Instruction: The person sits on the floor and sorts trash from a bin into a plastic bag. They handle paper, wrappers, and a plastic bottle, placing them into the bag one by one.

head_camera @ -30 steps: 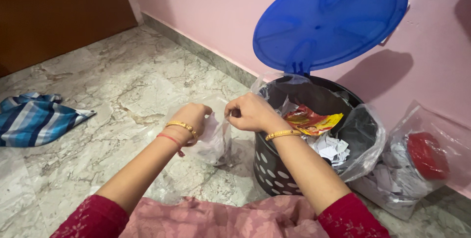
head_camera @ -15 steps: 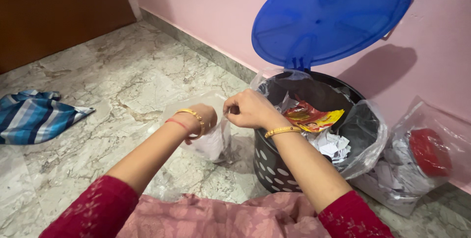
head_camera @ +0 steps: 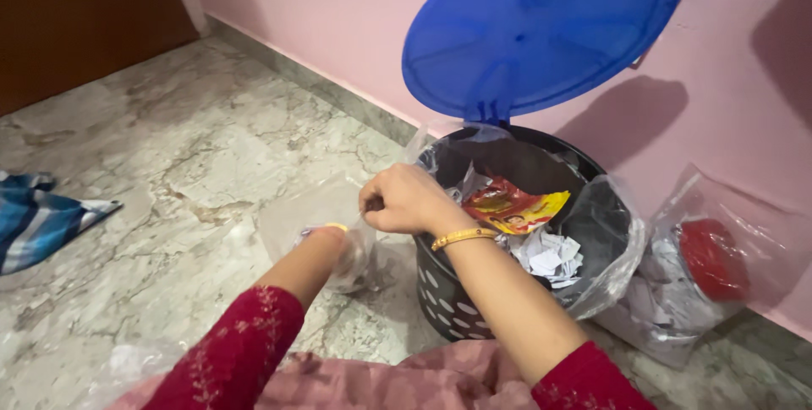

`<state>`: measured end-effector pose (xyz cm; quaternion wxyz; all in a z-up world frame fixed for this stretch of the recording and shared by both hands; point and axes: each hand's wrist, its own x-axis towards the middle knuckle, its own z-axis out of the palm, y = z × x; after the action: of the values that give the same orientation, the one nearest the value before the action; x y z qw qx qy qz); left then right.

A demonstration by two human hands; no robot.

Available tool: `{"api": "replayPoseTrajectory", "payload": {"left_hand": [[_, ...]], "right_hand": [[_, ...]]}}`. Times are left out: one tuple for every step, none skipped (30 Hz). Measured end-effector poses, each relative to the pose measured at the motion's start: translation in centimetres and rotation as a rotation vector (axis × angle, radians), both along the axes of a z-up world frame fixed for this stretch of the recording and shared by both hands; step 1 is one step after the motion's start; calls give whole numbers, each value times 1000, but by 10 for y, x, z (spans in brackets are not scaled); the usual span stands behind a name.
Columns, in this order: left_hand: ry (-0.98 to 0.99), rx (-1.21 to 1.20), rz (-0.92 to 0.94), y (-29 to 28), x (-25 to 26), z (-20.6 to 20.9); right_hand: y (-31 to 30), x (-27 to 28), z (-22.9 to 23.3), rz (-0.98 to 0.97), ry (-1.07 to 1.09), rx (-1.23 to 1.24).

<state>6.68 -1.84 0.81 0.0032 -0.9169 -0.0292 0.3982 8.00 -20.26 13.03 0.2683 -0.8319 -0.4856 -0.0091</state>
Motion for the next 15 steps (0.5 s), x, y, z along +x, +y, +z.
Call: {"api": "replayPoseTrajectory", "payload": {"left_hand": [[14,3,-4,-2,-2,-8],[20,4,-5,-2,-4,-14],[22,5,-1,0,-5,-17],[24,6,2,1,-5,-20],[25,12,7,0,-7,-23],[20,12,16,2,-7,-24],[16,15,22,3,-11,-25],[10,19,30,5,-13,-23],[-6,23,38,7,-13,-20],[-19,25,43,8,-14,-16],[-34,34,47,9,-14,-12],[-55,41,54,10,-11,-6],[-75,39,62,10,-10,-1],[-98,36,66,9,-9,3],[-110,25,67,8,-7,8]], "right_hand": [[0,0,0,3,-2,-4],[0,-1,0,7,-3,-9],[0,-1,0,13,-5,-13],[0,-2,1,7,4,-17],[0,-2,2,5,11,-20],[0,-2,3,2,19,-23],[0,-4,3,2,30,-25],[0,-5,4,2,41,-27],[0,-5,7,1,47,-28],[1,-6,8,1,34,-15],[0,-7,9,0,23,-3],[0,-8,9,-1,11,9],[-1,-8,9,12,8,24],[-2,-8,9,26,6,40],[-2,-8,9,42,4,56]]}}
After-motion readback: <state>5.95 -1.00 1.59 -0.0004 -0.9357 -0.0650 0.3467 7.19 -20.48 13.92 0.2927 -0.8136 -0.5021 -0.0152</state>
